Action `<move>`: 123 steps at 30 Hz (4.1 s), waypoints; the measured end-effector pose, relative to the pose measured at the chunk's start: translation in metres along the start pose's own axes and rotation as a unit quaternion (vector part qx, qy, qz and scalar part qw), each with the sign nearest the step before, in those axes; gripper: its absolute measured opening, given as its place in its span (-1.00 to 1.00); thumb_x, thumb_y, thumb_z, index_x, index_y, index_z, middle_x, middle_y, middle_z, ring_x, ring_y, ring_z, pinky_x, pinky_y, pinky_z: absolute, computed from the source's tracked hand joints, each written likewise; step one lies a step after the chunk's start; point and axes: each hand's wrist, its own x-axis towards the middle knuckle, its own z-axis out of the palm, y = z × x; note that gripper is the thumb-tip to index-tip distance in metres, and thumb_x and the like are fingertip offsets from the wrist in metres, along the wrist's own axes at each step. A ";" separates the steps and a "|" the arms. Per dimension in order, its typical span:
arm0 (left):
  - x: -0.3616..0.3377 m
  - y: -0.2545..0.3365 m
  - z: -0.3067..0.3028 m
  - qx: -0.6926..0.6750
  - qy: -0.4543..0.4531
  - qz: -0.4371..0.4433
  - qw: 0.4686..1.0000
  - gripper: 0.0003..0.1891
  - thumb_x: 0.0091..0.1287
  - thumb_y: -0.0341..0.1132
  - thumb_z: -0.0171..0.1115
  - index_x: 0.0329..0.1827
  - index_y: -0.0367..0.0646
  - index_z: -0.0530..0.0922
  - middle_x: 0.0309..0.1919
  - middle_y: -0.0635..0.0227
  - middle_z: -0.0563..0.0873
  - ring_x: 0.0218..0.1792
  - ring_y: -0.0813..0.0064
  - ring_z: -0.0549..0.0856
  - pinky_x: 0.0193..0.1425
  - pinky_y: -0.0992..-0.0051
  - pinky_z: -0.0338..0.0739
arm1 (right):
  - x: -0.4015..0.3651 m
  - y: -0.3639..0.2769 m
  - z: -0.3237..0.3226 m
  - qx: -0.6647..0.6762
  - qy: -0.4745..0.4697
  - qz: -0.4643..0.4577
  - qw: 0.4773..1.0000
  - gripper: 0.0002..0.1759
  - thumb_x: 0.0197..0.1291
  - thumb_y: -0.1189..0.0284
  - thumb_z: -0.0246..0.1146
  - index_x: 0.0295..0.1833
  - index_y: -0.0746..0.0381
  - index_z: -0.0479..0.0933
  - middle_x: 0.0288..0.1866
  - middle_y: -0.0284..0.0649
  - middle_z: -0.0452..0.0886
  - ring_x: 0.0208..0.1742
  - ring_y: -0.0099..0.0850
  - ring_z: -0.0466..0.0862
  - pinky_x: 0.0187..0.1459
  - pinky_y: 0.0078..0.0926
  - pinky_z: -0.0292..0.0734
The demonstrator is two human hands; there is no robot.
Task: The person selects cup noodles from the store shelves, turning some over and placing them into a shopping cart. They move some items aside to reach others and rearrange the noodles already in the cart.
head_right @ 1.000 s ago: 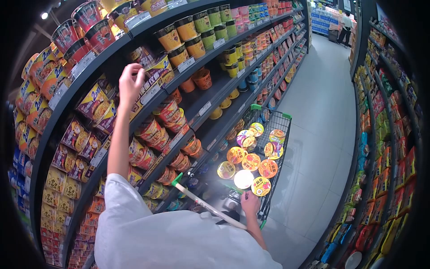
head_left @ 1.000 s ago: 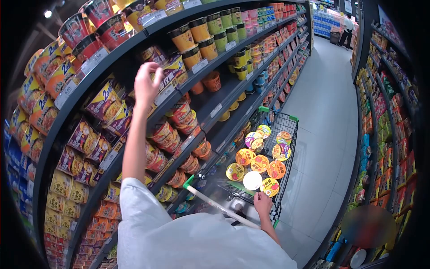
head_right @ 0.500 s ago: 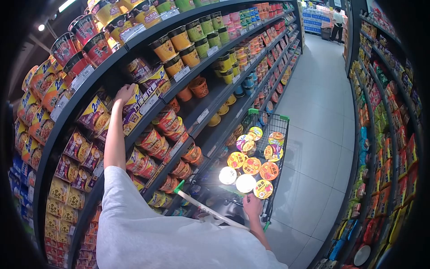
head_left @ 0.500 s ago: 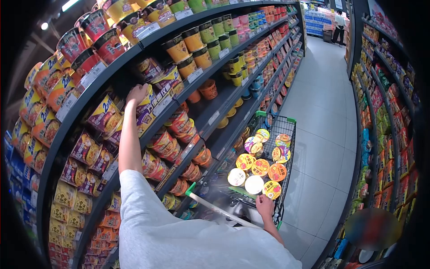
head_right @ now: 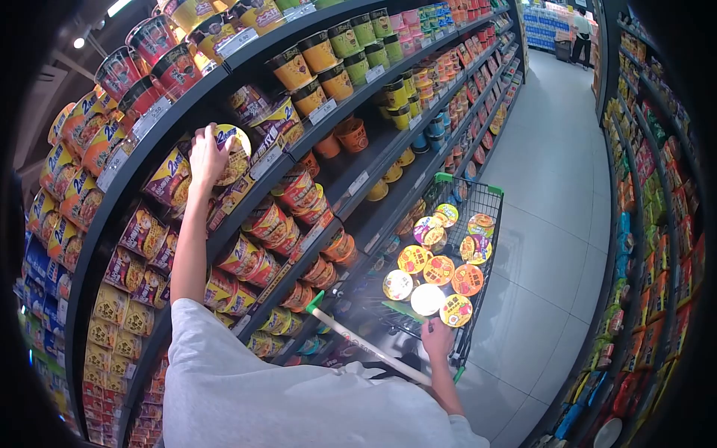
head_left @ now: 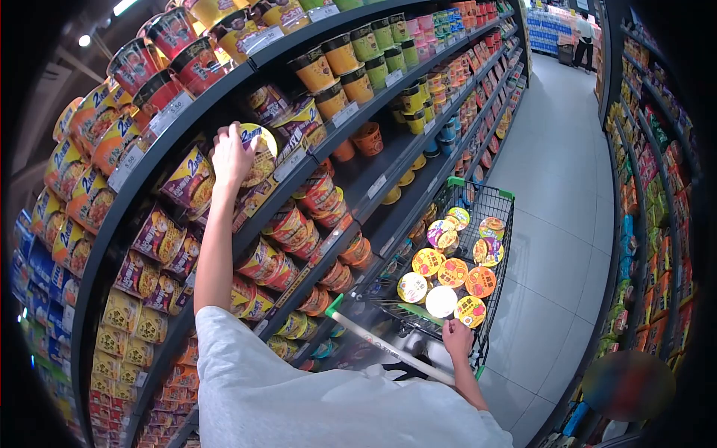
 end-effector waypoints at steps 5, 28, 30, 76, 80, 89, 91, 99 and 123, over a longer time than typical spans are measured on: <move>0.003 0.017 -0.058 -0.083 -0.058 -0.016 0.995 -0.36 0.17 -0.06 0.60 0.17 -0.15 0.46 0.05 0.09 0.60 0.01 0.06 0.67 0.10 0.11 0.59 | 0.000 -0.004 -0.003 0.002 -0.009 0.011 1.000 -0.72 0.32 0.19 0.32 -0.26 0.19 0.69 -0.39 -0.11 0.76 -0.31 -0.05 0.77 -0.21 -0.07 0.63; -0.073 0.094 -0.124 -0.197 -0.106 0.169 0.960 -0.40 -0.21 -0.25 0.63 -0.22 -0.24 0.39 0.33 -0.04 0.44 0.29 -0.04 0.51 0.31 0.12 0.53 | 0.001 -0.004 -0.002 0.026 0.015 -0.006 1.000 -0.76 0.28 0.25 0.36 -0.33 0.19 0.63 -0.42 -0.11 0.74 -0.33 -0.01 0.75 -0.22 -0.02 0.63; -0.107 0.111 -0.124 -0.305 -0.171 0.142 0.926 -0.40 -0.19 -0.23 0.64 -0.19 -0.22 0.41 0.24 0.03 0.48 0.24 0.07 0.53 0.24 0.19 0.55 | 0.002 -0.008 -0.005 0.032 0.000 0.005 0.999 -0.76 0.27 0.25 0.36 -0.33 0.20 0.63 -0.43 -0.11 0.74 -0.33 -0.01 0.75 -0.22 -0.02 0.62; -0.297 0.469 0.311 -0.654 -0.606 -0.390 0.230 -0.07 0.27 0.03 0.55 0.45 -0.29 0.14 -0.13 0.22 0.61 -0.14 0.36 0.79 -0.04 0.40 0.83 | 0.017 -0.031 -0.007 -0.029 -0.026 0.117 0.992 -0.86 0.26 0.39 0.29 -0.30 0.20 0.68 -0.43 -0.17 0.67 -0.38 -0.15 0.71 -0.32 -0.18 0.59; -0.278 0.542 0.382 -0.681 -0.584 -0.401 0.184 -0.27 0.27 -0.01 0.54 0.32 -0.23 0.37 -0.18 0.27 0.70 -0.18 0.48 0.78 -0.21 0.51 0.72 | 0.021 -0.038 -0.012 -0.050 -0.046 0.120 0.990 -0.90 0.21 0.42 0.30 -0.33 0.19 0.67 -0.46 -0.19 0.64 -0.36 -0.15 0.68 -0.32 -0.17 0.56; -0.325 0.661 0.510 -0.653 -0.609 -0.413 0.180 -0.48 0.22 0.06 0.54 0.03 -0.11 0.60 -0.23 0.38 0.76 -0.25 0.46 0.75 -0.23 0.41 0.63 | 0.036 -0.037 -0.018 -0.074 -0.075 0.097 0.990 -0.95 0.13 0.51 0.30 -0.34 0.18 0.67 -0.44 -0.21 0.66 -0.39 -0.17 0.66 -0.34 -0.23 0.59; -0.345 0.687 0.528 -0.621 -0.637 -0.407 0.207 -0.50 0.30 -0.02 0.49 0.12 -0.17 0.58 -0.27 0.38 0.75 -0.39 0.51 0.72 -0.39 0.56 0.60 | 0.036 -0.037 -0.017 -0.074 -0.079 0.108 0.988 -0.95 0.13 0.52 0.30 -0.34 0.18 0.67 -0.44 -0.21 0.66 -0.38 -0.17 0.66 -0.33 -0.23 0.59; -0.385 0.704 0.529 -0.631 -0.614 -0.201 0.429 -0.46 0.36 -0.44 0.23 0.40 -0.42 0.40 0.16 0.13 0.75 0.16 0.36 0.71 0.30 0.45 0.53 | 0.039 -0.038 -0.018 -0.069 -0.083 0.119 0.987 -0.96 0.13 0.52 0.31 -0.35 0.19 0.67 -0.44 -0.21 0.65 -0.36 -0.18 0.66 -0.31 -0.25 0.59; -0.515 0.348 0.256 -0.407 -0.701 0.319 0.491 -0.56 0.40 -0.07 0.29 0.25 -0.10 0.61 0.22 0.02 0.67 0.30 0.02 0.62 0.43 0.14 0.50 | 0.014 -0.025 -0.006 -0.061 -0.075 0.133 0.986 -0.84 0.28 0.32 0.33 -0.20 0.16 0.71 -0.39 -0.24 0.70 -0.44 -0.30 0.68 -0.35 -0.31 0.58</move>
